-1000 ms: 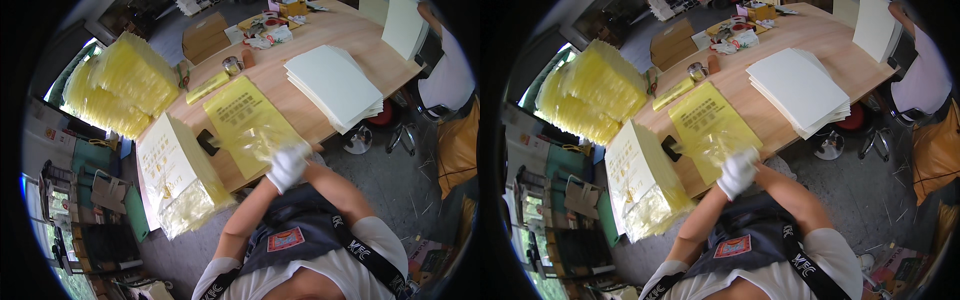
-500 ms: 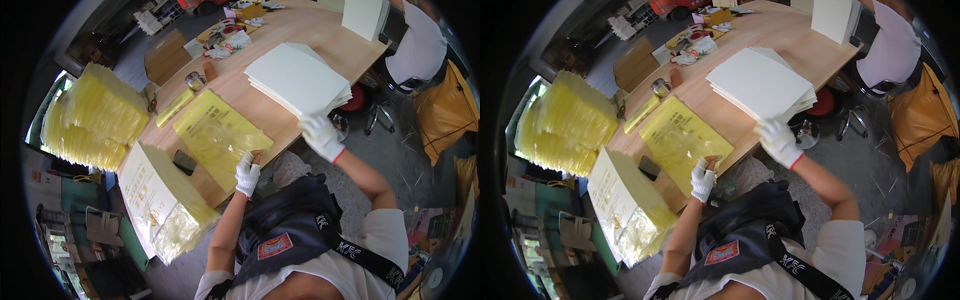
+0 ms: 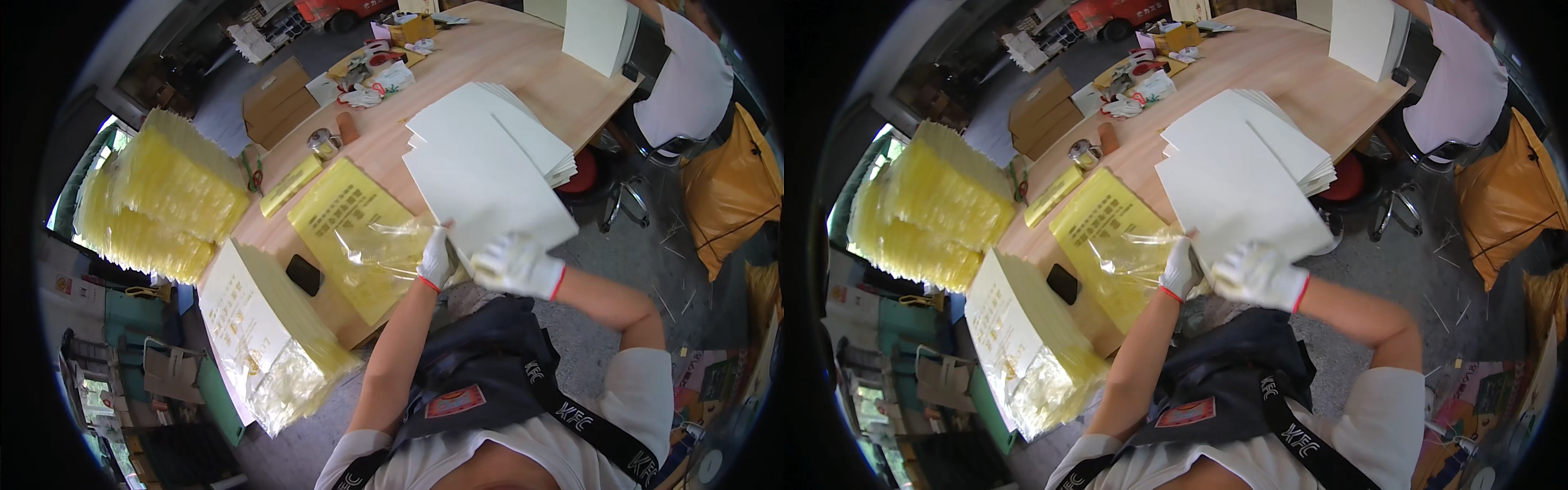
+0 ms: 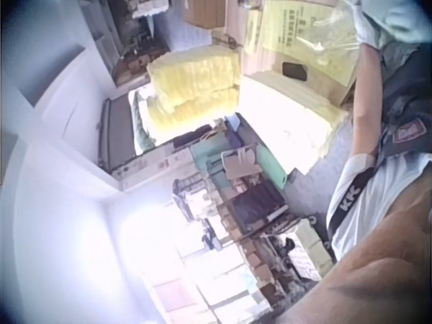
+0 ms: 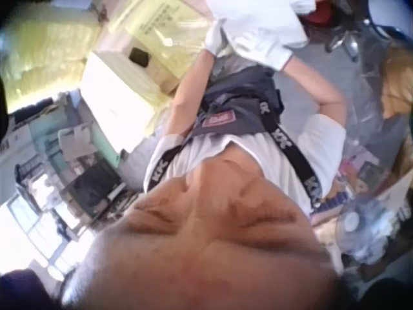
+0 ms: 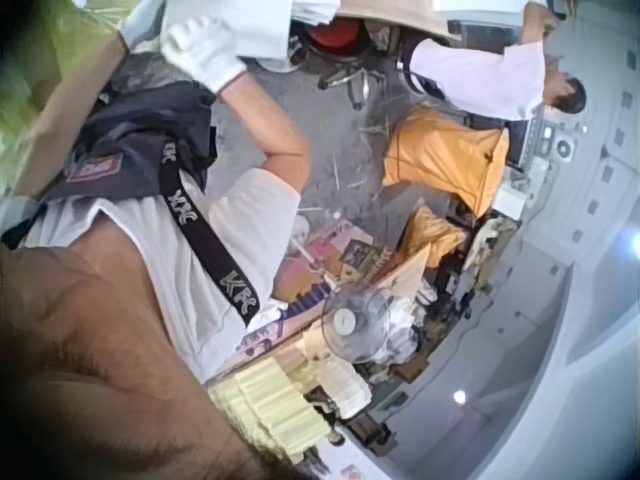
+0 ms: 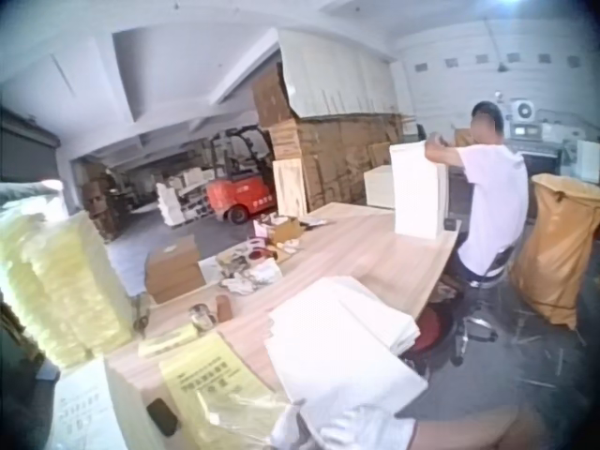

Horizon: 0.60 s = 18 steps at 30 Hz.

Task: The person repeatedly picks up white books from a stack, places them into yellow plastic bags, and sets the packaged books aside on the table. The process is continuous and repetitive.

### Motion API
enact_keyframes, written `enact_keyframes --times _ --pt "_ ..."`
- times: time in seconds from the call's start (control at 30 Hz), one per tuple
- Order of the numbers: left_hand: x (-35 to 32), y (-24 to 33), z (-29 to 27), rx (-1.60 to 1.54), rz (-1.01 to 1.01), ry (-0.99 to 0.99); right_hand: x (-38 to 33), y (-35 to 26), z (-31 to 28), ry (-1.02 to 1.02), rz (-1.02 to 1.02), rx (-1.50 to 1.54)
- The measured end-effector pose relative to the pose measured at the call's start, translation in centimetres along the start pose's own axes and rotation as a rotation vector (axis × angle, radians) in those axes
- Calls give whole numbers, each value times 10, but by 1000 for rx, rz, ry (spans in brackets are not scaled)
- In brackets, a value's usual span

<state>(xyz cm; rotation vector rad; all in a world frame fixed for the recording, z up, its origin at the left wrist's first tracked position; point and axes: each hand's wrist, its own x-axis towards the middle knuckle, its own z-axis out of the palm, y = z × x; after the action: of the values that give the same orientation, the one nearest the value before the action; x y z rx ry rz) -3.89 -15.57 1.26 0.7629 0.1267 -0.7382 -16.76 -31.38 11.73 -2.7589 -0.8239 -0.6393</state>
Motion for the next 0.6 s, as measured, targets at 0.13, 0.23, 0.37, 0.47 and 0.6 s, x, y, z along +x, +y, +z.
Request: enact_keyframes --times 0.13,0.23,0.37,0.47,0.6 --pt "-60 57 15 665 52 50 -27 11 -9 259 436 389" --pt "-79 89 16 1047 -37 15 -79 60 55 354 914 1652" --pt "-103 61 46 1622 88 -72 -26 3 70 341 857 1530" --pt "-121 20 72 1860 81 -36 2 -26 61 107 1031 861" --pt "-123 38 38 1649 515 -71 4 -23 35 228 844 651"
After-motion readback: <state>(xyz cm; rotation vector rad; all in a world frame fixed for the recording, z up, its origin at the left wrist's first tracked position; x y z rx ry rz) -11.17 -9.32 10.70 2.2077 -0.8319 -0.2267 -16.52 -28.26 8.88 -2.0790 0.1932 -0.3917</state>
